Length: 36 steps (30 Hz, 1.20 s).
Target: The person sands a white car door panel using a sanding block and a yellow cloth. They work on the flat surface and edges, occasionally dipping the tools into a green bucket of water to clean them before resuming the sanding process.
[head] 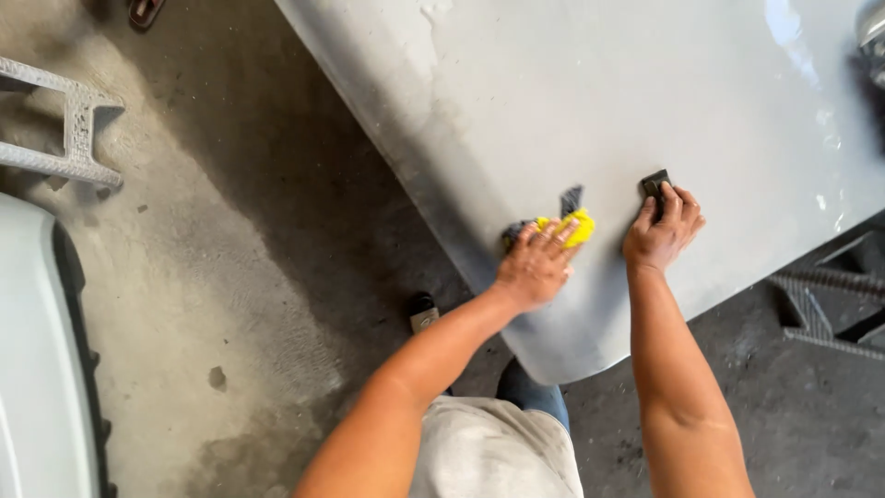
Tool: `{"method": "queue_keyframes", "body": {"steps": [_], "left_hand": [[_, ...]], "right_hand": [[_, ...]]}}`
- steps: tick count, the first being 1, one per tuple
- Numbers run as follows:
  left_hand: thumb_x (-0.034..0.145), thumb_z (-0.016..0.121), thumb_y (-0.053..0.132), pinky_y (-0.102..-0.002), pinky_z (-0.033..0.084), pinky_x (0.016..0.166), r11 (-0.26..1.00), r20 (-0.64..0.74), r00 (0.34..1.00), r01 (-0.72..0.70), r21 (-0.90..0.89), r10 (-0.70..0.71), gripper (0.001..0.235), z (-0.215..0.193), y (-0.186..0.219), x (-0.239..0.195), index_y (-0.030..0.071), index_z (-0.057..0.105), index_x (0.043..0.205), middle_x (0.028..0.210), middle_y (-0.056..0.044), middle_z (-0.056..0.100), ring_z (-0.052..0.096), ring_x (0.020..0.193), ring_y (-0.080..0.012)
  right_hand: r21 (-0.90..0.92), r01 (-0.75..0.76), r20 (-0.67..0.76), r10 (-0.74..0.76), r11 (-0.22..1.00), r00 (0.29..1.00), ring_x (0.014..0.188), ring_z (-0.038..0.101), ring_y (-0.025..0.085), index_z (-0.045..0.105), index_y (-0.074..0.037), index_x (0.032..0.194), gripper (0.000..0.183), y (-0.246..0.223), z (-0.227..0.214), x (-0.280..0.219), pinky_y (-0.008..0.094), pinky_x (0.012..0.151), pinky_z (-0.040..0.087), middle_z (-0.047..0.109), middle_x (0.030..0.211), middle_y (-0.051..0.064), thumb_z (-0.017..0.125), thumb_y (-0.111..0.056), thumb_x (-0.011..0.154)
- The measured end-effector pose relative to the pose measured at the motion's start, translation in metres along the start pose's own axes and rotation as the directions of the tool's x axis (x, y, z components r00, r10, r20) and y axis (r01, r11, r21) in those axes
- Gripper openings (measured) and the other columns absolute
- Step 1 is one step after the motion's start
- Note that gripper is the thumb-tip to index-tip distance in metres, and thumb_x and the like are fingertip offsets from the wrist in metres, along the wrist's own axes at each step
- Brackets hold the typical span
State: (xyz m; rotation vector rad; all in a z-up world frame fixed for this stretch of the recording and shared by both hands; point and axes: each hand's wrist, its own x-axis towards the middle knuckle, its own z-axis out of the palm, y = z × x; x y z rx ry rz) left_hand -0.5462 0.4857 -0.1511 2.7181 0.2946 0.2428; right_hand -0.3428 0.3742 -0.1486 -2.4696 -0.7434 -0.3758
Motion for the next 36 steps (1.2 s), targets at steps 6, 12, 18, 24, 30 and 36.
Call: {"method": "queue_keyframes", "body": {"steps": [6, 12, 18, 24, 30, 36], "left_hand": [[0.107, 0.038, 0.024, -0.047, 0.019, 0.130, 0.977, 0.189, 0.960, -0.214, 0.025, 0.205, 0.050, -0.012, -0.024, -0.025, 0.031, 0.041, 0.157, 0.173, 0.001, 0.024, 0.028, 0.159, -0.0222], [0.104, 0.034, 0.018, -0.050, 0.013, 0.127, 0.991, 0.176, 0.980, -0.106, 0.080, 0.091, 0.056, -0.051, -0.138, 0.027, 0.032, 0.038, 0.158, 0.171, -0.003, 0.019, 0.021, 0.157, -0.0268], [0.109, 0.032, 0.028, -0.052, 0.012, 0.125, 0.982, 0.193, 0.968, 0.139, 0.124, -0.162, 0.048, -0.123, -0.267, 0.102, 0.031, 0.042, 0.156, 0.170, -0.005, 0.018, 0.018, 0.156, -0.0268], [0.110, 0.040, 0.027, -0.053, 0.009, 0.127, 0.936, 0.139, 0.939, 0.283, 0.210, -0.315, 0.046, -0.151, -0.378, 0.138, 0.033, 0.044, 0.155, 0.173, -0.001, 0.012, 0.017, 0.158, -0.0279], [0.106, 0.048, 0.023, -0.054, 0.016, 0.128, 0.911, -0.145, 0.923, 0.377, 0.169, -0.355, 0.045, -0.138, -0.410, 0.137, 0.021, 0.052, 0.151, 0.171, -0.006, 0.027, 0.030, 0.157, -0.0304], [0.096, 0.050, 0.014, -0.051, 0.027, 0.118, 0.873, 0.093, 0.875, -0.457, -0.168, 0.476, 0.052, -0.126, -0.279, 0.038, 0.011, 0.058, 0.147, 0.154, -0.015, 0.047, 0.045, 0.143, -0.0339]], "right_hand": [[-0.033, -0.120, 0.031, 0.121, 0.992, 0.992, 0.123, 0.052, 0.035, 0.072, -0.014, 0.124, 0.024, -0.042, -0.013, -0.064, 0.051, 0.105, 0.039, 0.064, 0.134, 0.009, 0.072, -0.015, 0.100], [0.133, -0.275, 0.038, 0.272, 0.952, 0.962, 0.126, 0.054, 0.033, 0.071, -0.013, 0.120, 0.022, -0.057, -0.018, -0.073, 0.046, 0.106, 0.044, 0.063, 0.129, 0.009, 0.076, -0.015, 0.099], [0.117, -0.259, -0.022, 0.264, 0.959, 0.964, 0.127, 0.053, 0.036, 0.067, -0.008, 0.127, 0.029, -0.095, -0.002, -0.056, 0.048, 0.110, 0.043, 0.064, 0.132, 0.010, 0.075, -0.012, 0.100], [0.013, -0.255, -0.077, 0.256, 0.967, 0.964, 0.124, 0.055, 0.036, 0.074, -0.013, 0.119, 0.019, -0.125, 0.030, -0.028, 0.048, 0.108, 0.041, 0.064, 0.140, 0.014, 0.074, -0.008, 0.100], [-0.026, -0.376, -0.144, 0.369, 0.926, 0.918, 0.126, 0.054, 0.037, 0.074, -0.012, 0.121, 0.021, -0.145, 0.041, -0.039, 0.049, 0.110, 0.040, 0.063, 0.139, 0.015, 0.073, -0.008, 0.100], [-0.090, -0.522, -0.213, 0.495, 0.848, 0.842, 0.127, 0.056, 0.036, 0.072, -0.011, 0.119, 0.022, -0.196, 0.068, -0.054, 0.048, 0.109, 0.041, 0.064, 0.132, 0.014, 0.074, -0.010, 0.097]]}}
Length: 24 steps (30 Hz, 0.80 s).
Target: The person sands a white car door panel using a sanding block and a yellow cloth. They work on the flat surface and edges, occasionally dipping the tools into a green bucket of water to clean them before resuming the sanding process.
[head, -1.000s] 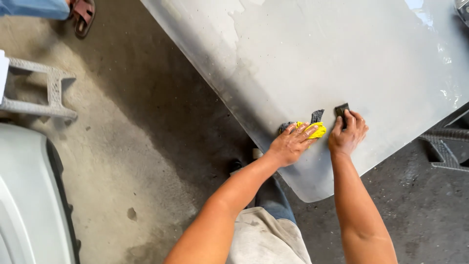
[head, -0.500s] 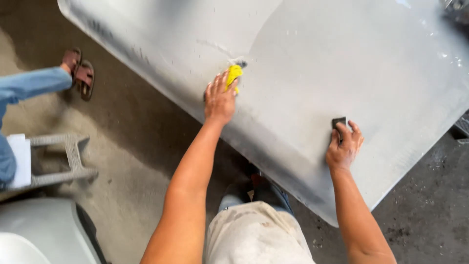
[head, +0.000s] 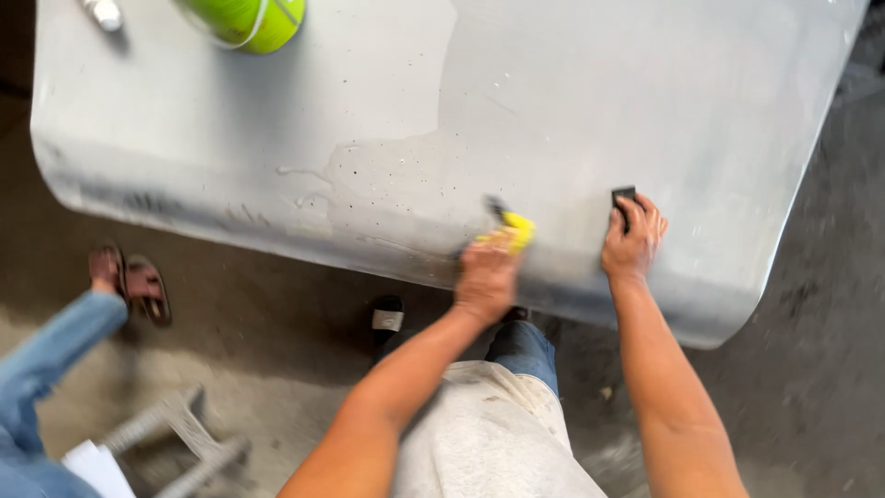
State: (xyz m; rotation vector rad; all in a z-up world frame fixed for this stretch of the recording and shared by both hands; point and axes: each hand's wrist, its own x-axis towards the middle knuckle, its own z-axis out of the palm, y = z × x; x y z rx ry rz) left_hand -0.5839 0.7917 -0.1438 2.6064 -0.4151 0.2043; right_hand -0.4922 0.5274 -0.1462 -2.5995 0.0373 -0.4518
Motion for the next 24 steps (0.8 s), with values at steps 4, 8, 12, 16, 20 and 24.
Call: {"method": "queue_keyframes", "body": {"steps": [4, 8, 12, 16, 20, 24], "left_hand": [[0.095, 0.049, 0.015, -0.050, 0.024, 0.125, 0.926, 0.213, 0.903, -0.346, -0.151, 0.373, 0.051, 0.021, -0.015, -0.019, 0.014, 0.056, 0.145, 0.164, -0.010, 0.039, 0.039, 0.150, -0.0313], [0.099, 0.038, 0.013, -0.048, 0.021, 0.126, 0.887, 0.381, 0.812, -0.459, -0.049, 0.441, 0.056, -0.035, -0.114, -0.012, 0.015, 0.046, 0.154, 0.166, -0.007, 0.032, 0.033, 0.152, -0.0296], [0.109, 0.042, 0.020, -0.048, 0.018, 0.130, 0.942, 0.155, 0.979, -0.176, 0.287, 0.135, 0.052, -0.095, -0.251, -0.041, 0.008, 0.047, 0.160, 0.170, -0.015, 0.033, 0.031, 0.158, -0.0323], [0.109, 0.049, 0.020, -0.052, 0.020, 0.127, 0.972, -0.010, 0.998, 0.065, 0.226, -0.065, 0.043, -0.103, -0.238, -0.043, 0.011, 0.056, 0.150, 0.168, -0.018, 0.034, 0.030, 0.156, -0.0375], [0.104, 0.054, 0.019, -0.058, 0.021, 0.124, 0.962, -0.222, 0.964, 0.192, 0.197, -0.147, 0.044, -0.067, -0.183, -0.033, 0.006, 0.061, 0.146, 0.166, -0.016, 0.038, 0.032, 0.154, -0.0382], [0.105, 0.056, 0.020, -0.057, 0.026, 0.122, 0.980, -0.243, 0.966, 0.131, 0.147, -0.093, 0.042, -0.044, -0.147, -0.017, 0.007, 0.064, 0.144, 0.164, -0.015, 0.042, 0.037, 0.151, -0.0374]], "right_hand": [[-0.016, -0.136, -0.048, 0.135, 0.991, 0.990, 0.124, 0.055, 0.038, 0.072, -0.012, 0.120, 0.022, -0.052, 0.009, -0.040, 0.047, 0.107, 0.042, 0.063, 0.133, 0.015, 0.073, -0.011, 0.097], [-0.064, -0.227, -0.172, 0.213, 0.972, 0.962, 0.125, 0.056, 0.037, 0.073, -0.015, 0.118, 0.021, -0.087, 0.012, -0.071, 0.049, 0.107, 0.039, 0.064, 0.137, 0.010, 0.072, -0.013, 0.098], [-0.064, -0.414, -0.293, 0.380, 0.908, 0.877, 0.125, 0.051, 0.038, 0.073, -0.013, 0.114, 0.020, -0.067, 0.006, -0.106, 0.050, 0.104, 0.038, 0.063, 0.138, 0.009, 0.071, -0.013, 0.094], [-0.047, -0.474, -0.424, 0.412, 0.879, 0.806, 0.130, 0.053, 0.034, 0.069, -0.011, 0.115, 0.019, -0.056, 0.014, -0.140, 0.050, 0.109, 0.040, 0.061, 0.135, 0.012, 0.073, -0.017, 0.097], [0.072, -0.371, -0.448, 0.362, 0.926, 0.817, 0.132, 0.053, 0.037, 0.066, -0.006, 0.116, 0.020, -0.141, 0.045, -0.156, 0.052, 0.114, 0.039, 0.063, 0.125, 0.015, 0.064, -0.009, 0.096], [0.247, 0.102, -0.225, -0.045, 0.964, 0.973, 0.121, 0.059, 0.030, 0.071, -0.013, 0.107, 0.015, -0.231, 0.074, -0.162, 0.042, 0.103, 0.047, 0.068, 0.125, 0.010, 0.068, -0.008, 0.094]]}}
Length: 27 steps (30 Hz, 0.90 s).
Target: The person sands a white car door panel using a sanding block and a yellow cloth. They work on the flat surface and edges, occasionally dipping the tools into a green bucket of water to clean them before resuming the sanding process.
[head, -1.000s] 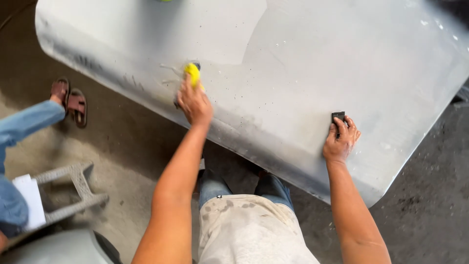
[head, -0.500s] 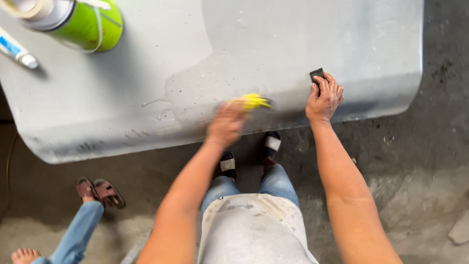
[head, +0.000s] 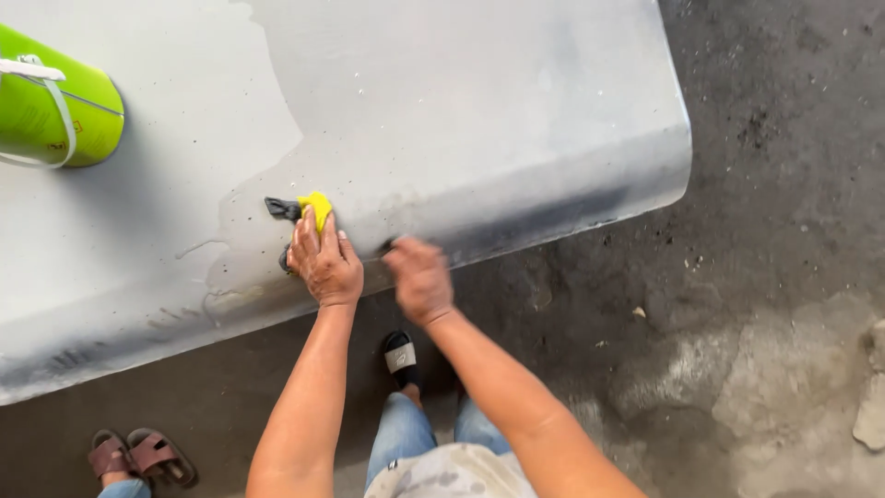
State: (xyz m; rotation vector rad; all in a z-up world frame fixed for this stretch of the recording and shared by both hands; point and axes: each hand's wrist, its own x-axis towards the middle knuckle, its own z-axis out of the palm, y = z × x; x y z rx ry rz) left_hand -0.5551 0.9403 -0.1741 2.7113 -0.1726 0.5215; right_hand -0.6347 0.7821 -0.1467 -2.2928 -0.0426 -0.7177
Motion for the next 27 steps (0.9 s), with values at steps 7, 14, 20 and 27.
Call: {"method": "queue_keyframes", "body": {"steps": [7, 14, 20, 27], "left_hand": [[0.100, 0.063, 0.033, -0.051, 0.037, 0.104, 0.992, 0.068, 0.995, -0.074, 0.098, 0.068, 0.034, -0.009, 0.013, 0.019, 0.016, 0.071, 0.128, 0.151, -0.003, 0.053, 0.048, 0.130, -0.0322], [0.097, 0.064, 0.037, -0.052, 0.036, 0.106, 0.984, -0.014, 0.997, -0.073, 0.162, 0.076, 0.038, 0.007, 0.017, 0.014, 0.018, 0.069, 0.130, 0.151, -0.003, 0.053, 0.047, 0.129, -0.0306], [0.099, 0.063, 0.039, -0.052, 0.036, 0.104, 0.977, 0.055, 0.990, -0.135, 0.166, 0.128, 0.037, -0.003, 0.006, 0.007, 0.020, 0.069, 0.131, 0.149, -0.005, 0.053, 0.047, 0.128, -0.0317], [0.105, 0.063, 0.038, -0.051, 0.035, 0.106, 0.960, 0.000, 0.971, -0.236, 0.152, 0.239, 0.036, 0.006, -0.001, 0.011, 0.018, 0.070, 0.135, 0.154, -0.006, 0.051, 0.047, 0.129, -0.0326]], "right_hand": [[-0.094, 0.062, -0.048, -0.066, 0.994, 0.997, 0.116, 0.061, 0.027, 0.070, -0.017, 0.111, 0.022, 0.118, -0.090, 0.001, 0.040, 0.099, 0.050, 0.066, 0.125, 0.006, 0.070, -0.007, 0.093], [-0.234, -0.376, -0.386, 0.269, 0.897, 0.882, 0.132, 0.051, 0.035, 0.065, -0.010, 0.117, 0.018, 0.143, -0.073, -0.006, 0.048, 0.112, 0.042, 0.059, 0.132, 0.014, 0.066, -0.010, 0.099], [-0.069, 0.060, 0.135, -0.050, 0.996, 0.990, 0.122, 0.060, 0.027, 0.069, -0.017, 0.116, 0.029, 0.031, 0.006, -0.046, 0.042, 0.106, 0.048, 0.066, 0.133, 0.005, 0.066, -0.007, 0.090], [-0.274, -0.052, -0.193, -0.002, 0.960, 0.981, 0.131, 0.054, 0.029, 0.065, -0.012, 0.121, 0.029, 0.169, -0.080, -0.035, 0.041, 0.111, 0.047, 0.061, 0.132, 0.010, 0.070, -0.001, 0.094]]}}
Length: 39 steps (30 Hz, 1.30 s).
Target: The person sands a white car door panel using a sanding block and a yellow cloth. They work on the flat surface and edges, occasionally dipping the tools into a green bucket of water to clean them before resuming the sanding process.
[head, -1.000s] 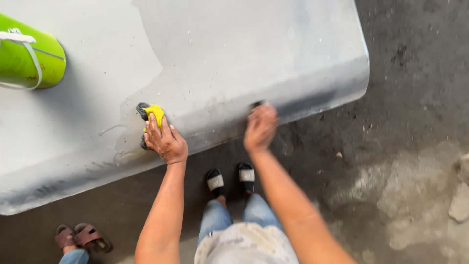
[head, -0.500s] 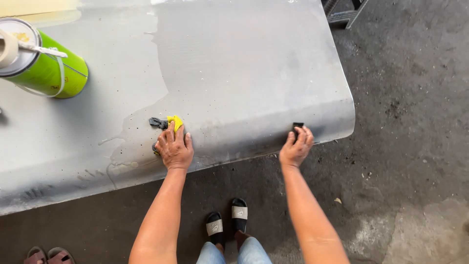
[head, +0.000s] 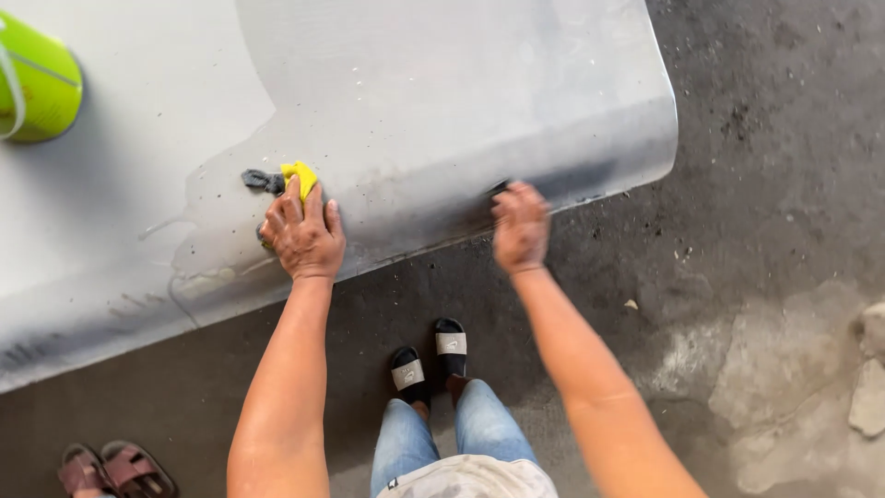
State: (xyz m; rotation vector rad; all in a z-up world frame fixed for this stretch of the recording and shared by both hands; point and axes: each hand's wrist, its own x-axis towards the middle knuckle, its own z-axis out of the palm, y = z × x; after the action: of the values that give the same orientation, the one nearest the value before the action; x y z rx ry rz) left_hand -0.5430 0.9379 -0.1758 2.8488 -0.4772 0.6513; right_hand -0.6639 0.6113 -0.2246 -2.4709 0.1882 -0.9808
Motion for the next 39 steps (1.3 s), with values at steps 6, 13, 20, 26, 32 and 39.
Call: {"method": "queue_keyframes", "body": {"steps": [6, 13, 20, 26, 32, 39], "left_hand": [[0.104, 0.064, 0.034, -0.055, 0.033, 0.109, 1.000, 0.007, 1.000, 0.014, -0.019, -0.014, 0.035, 0.003, -0.001, -0.003, 0.017, 0.070, 0.134, 0.155, -0.008, 0.050, 0.046, 0.131, -0.0347], [0.105, 0.066, 0.034, -0.054, 0.033, 0.110, 1.000, -0.019, 1.000, -0.021, -0.012, 0.021, 0.036, 0.002, -0.002, -0.004, 0.016, 0.070, 0.136, 0.156, -0.009, 0.050, 0.045, 0.133, -0.0344], [0.103, 0.066, 0.033, -0.053, 0.033, 0.110, 1.000, -0.015, 1.000, -0.009, -0.011, 0.009, 0.036, 0.003, -0.001, -0.006, 0.015, 0.070, 0.135, 0.156, -0.009, 0.051, 0.046, 0.133, -0.0337], [0.103, 0.067, 0.032, -0.053, 0.032, 0.108, 1.000, -0.032, 0.999, -0.021, 0.011, 0.021, 0.035, 0.002, -0.001, -0.005, 0.014, 0.070, 0.134, 0.155, -0.008, 0.050, 0.045, 0.132, -0.0332], [0.104, 0.067, 0.031, -0.051, 0.033, 0.109, 0.999, -0.023, 0.999, -0.041, 0.019, 0.041, 0.035, 0.002, -0.002, -0.005, 0.014, 0.070, 0.135, 0.156, -0.008, 0.050, 0.045, 0.133, -0.0322], [0.103, 0.068, 0.031, -0.052, 0.033, 0.108, 0.999, -0.042, 0.998, -0.039, -0.007, 0.039, 0.036, 0.003, -0.001, -0.004, 0.013, 0.070, 0.134, 0.155, -0.008, 0.050, 0.045, 0.132, -0.0323]], "right_hand": [[0.052, -0.277, -0.326, 0.279, 0.959, 0.903, 0.128, 0.053, 0.024, 0.062, -0.008, 0.115, 0.010, -0.031, 0.021, 0.009, 0.040, 0.112, 0.050, 0.061, 0.120, 0.008, 0.057, -0.011, 0.107], [0.102, -0.024, 0.136, 0.010, 0.995, 0.991, 0.115, 0.059, 0.027, 0.071, -0.015, 0.110, 0.020, -0.115, 0.017, -0.028, 0.038, 0.099, 0.047, 0.066, 0.125, 0.007, 0.069, -0.009, 0.091], [0.057, -0.408, -0.257, 0.408, 0.911, 0.876, 0.122, 0.054, 0.025, 0.067, -0.012, 0.115, 0.017, 0.039, 0.000, -0.007, 0.040, 0.097, 0.054, 0.056, 0.131, 0.009, 0.068, -0.005, 0.099], [0.173, -0.258, -0.120, 0.281, 0.950, 0.952, 0.113, 0.060, 0.021, 0.066, -0.010, 0.107, 0.010, -0.114, 0.033, -0.025, 0.035, 0.099, 0.051, 0.061, 0.119, 0.006, 0.057, -0.012, 0.102], [0.101, 0.115, 0.021, -0.118, 0.988, 0.993, 0.119, 0.062, 0.022, 0.071, -0.012, 0.112, 0.020, -0.058, 0.011, -0.015, 0.038, 0.109, 0.049, 0.067, 0.121, 0.004, 0.059, -0.003, 0.099], [-0.314, -0.424, -0.410, 0.281, 0.849, 0.867, 0.114, 0.059, 0.025, 0.062, -0.010, 0.110, 0.017, 0.042, -0.016, 0.016, 0.039, 0.095, 0.053, 0.062, 0.122, 0.006, 0.069, -0.004, 0.095]]}}
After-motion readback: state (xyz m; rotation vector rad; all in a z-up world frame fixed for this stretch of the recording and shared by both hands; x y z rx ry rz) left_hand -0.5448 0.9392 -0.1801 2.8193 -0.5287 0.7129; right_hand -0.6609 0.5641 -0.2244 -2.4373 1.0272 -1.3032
